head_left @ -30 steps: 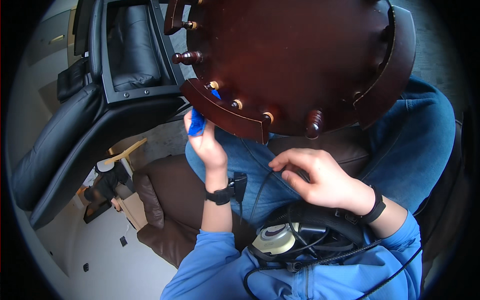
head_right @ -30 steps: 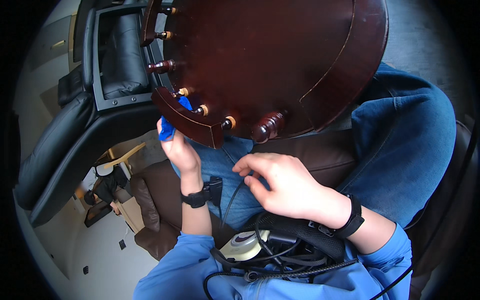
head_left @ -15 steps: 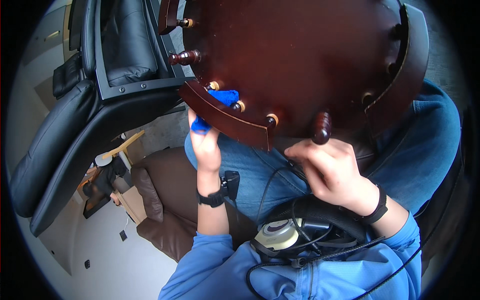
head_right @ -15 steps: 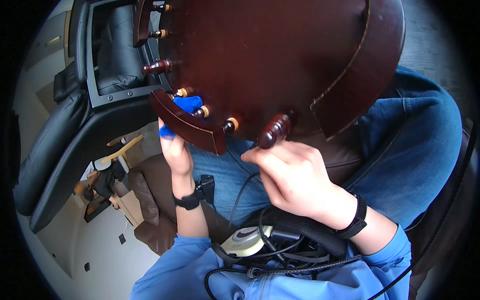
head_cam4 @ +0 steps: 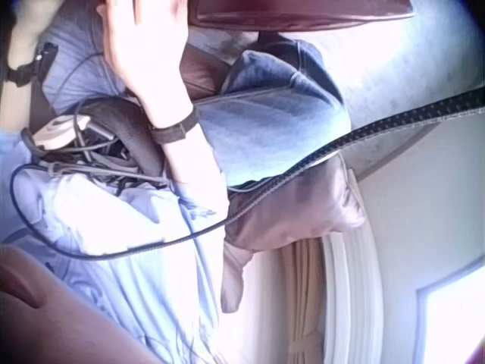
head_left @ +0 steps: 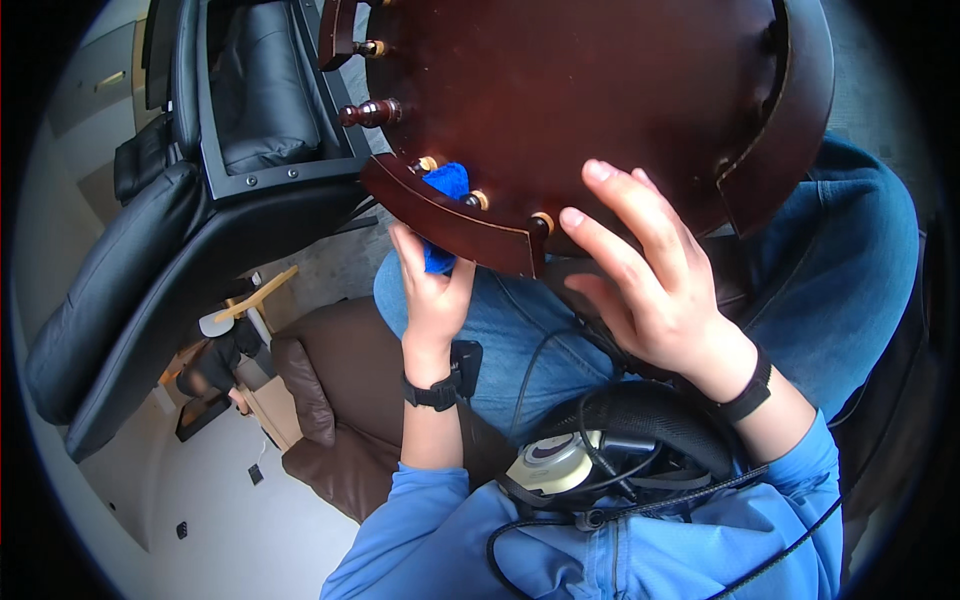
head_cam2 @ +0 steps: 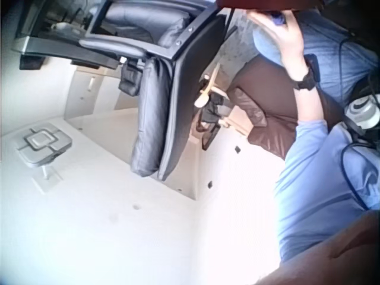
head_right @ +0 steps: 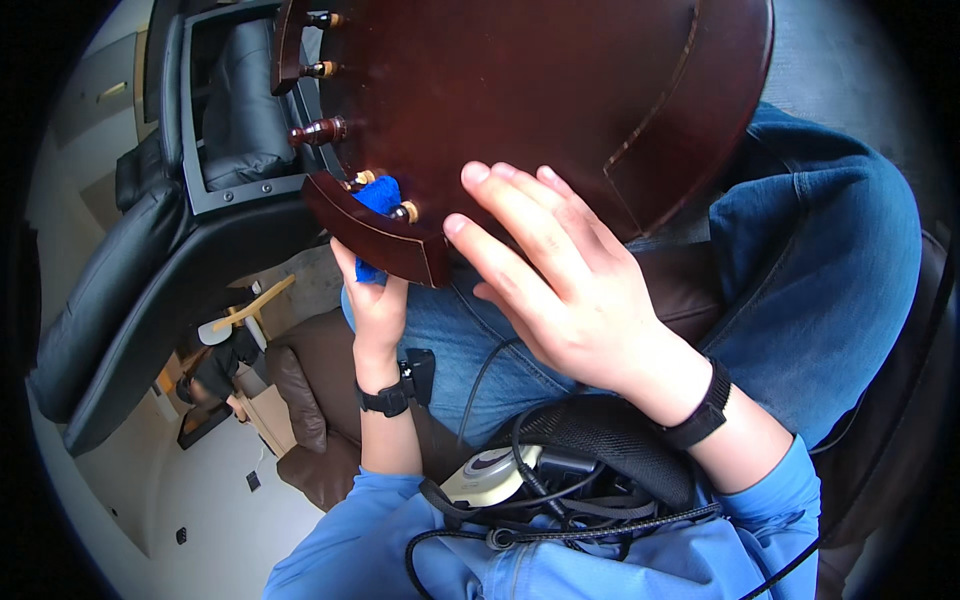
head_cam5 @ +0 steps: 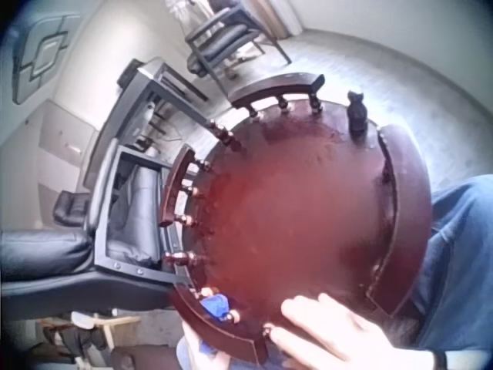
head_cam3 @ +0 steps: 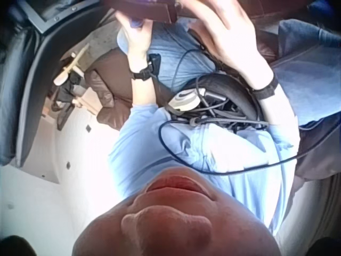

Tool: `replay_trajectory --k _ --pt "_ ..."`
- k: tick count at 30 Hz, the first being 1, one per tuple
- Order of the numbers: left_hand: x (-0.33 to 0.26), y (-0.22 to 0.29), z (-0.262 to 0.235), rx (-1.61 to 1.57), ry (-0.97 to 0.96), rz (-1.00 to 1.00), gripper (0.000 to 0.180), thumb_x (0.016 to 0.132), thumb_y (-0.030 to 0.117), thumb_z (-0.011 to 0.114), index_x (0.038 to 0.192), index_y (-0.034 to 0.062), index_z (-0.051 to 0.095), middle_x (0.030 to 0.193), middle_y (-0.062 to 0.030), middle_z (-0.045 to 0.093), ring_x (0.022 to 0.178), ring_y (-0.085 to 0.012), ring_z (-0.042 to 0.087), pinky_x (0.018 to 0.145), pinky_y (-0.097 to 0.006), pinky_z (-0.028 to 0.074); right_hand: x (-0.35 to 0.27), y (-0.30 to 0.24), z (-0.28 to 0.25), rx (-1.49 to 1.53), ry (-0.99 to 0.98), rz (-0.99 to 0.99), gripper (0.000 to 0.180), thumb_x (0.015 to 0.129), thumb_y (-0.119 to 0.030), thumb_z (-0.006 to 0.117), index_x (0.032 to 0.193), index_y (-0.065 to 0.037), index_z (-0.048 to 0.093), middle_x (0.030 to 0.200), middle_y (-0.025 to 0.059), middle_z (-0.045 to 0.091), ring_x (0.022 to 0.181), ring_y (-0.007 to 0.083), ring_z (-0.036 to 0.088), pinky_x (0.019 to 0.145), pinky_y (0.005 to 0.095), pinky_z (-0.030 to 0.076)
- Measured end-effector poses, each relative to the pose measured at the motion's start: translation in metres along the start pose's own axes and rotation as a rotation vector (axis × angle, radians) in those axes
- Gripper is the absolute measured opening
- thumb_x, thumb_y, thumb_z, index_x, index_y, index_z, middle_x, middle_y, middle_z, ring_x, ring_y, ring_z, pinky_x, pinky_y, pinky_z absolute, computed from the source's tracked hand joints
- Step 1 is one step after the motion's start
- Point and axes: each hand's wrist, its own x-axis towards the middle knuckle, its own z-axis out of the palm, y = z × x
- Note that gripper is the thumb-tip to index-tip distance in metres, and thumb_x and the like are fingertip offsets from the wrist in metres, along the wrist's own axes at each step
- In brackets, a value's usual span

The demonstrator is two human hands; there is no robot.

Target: Cleaning and wiping down a wooden circular tray or small table top using a blue cloth.

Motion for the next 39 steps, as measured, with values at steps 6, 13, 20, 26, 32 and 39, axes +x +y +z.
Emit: replay_trajectory --k 6,13,20,26,32,39 --pt "-0.004 0.014 0.011 -0.235 0.144 -0.115 0.051 0.079 -0.006 0.069 0.122 0.0012 0.042 0.112 -0.0099 0.060 0.100 -0.0206 0.062 0.093 -0.033 0.046 -0.008 0.012 0.013 -0.062 0.057 -0.095 0.032 0.067 -0.010 0.065 0.099 -0.009 0.064 0.101 0.0097 0.059 0.086 0.0259 0.063 0.078 0.0365 0.056" --pt "0.000 0.007 0.011 0.077 0.265 -0.003 0.043 0.079 -0.009 0.066 0.116 0.0009 0.046 0.103 -0.0103 0.064 0.096 -0.0186 0.062 0.091 -0.031 0.046 -0.007 0.014 0.022 -0.090 0.132 -0.103 0.029 0.065 -0.012 0.064 0.093 -0.012 0.062 0.094 0.0075 0.058 0.080 0.0237 0.062 0.068 0.0322 0.055" --pt "-0.021 0.034 0.027 0.215 0.208 -0.063 0.038 0.087 -0.003 0.059 0.120 -0.0015 0.042 0.100 -0.0160 0.063 0.091 -0.0235 0.064 0.085 -0.032 0.047 -0.008 0.015 0.020 -0.085 0.138 -0.091 0.027 0.064 -0.013 0.064 0.091 -0.012 0.063 0.093 0.0073 0.057 0.079 0.0235 0.062 0.064 0.0314 0.054" --pt "-0.015 0.018 0.020 0.263 0.149 -0.136 0.046 0.083 -0.003 0.061 0.123 -0.0044 0.038 0.106 -0.0198 0.054 0.099 -0.0302 0.058 0.089 -0.037 0.044 -0.006 0.012 0.022 -0.076 0.151 -0.097 0.024 0.064 -0.014 0.064 0.088 -0.011 0.063 0.091 0.0071 0.057 0.078 0.0232 0.062 0.064 0.0314 0.054" --pt "-0.025 0.038 0.025 0.228 0.033 -0.016 0.060 0.080 0.004 0.067 0.129 -0.0060 0.034 0.116 -0.0226 0.045 0.106 -0.0397 0.050 0.093 -0.045 0.040 -0.008 0.014 0.023 -0.084 0.161 -0.077 0.023 0.062 -0.014 0.065 0.085 -0.011 0.061 0.091 0.0069 0.057 0.077 0.0227 0.062 0.063 0.0312 0.053" --pt "-0.021 0.037 0.022 0.238 0.040 -0.012 0.068 0.078 0.008 0.070 0.133 -0.0056 0.031 0.123 -0.0247 0.043 0.114 -0.0414 0.045 0.100 -0.047 0.035 -0.007 0.010 0.022 -0.086 0.165 -0.063 0.024 0.062 -0.015 0.065 0.085 -0.012 0.061 0.090 0.0055 0.056 0.077 0.0212 0.061 0.062 0.0304 0.052"
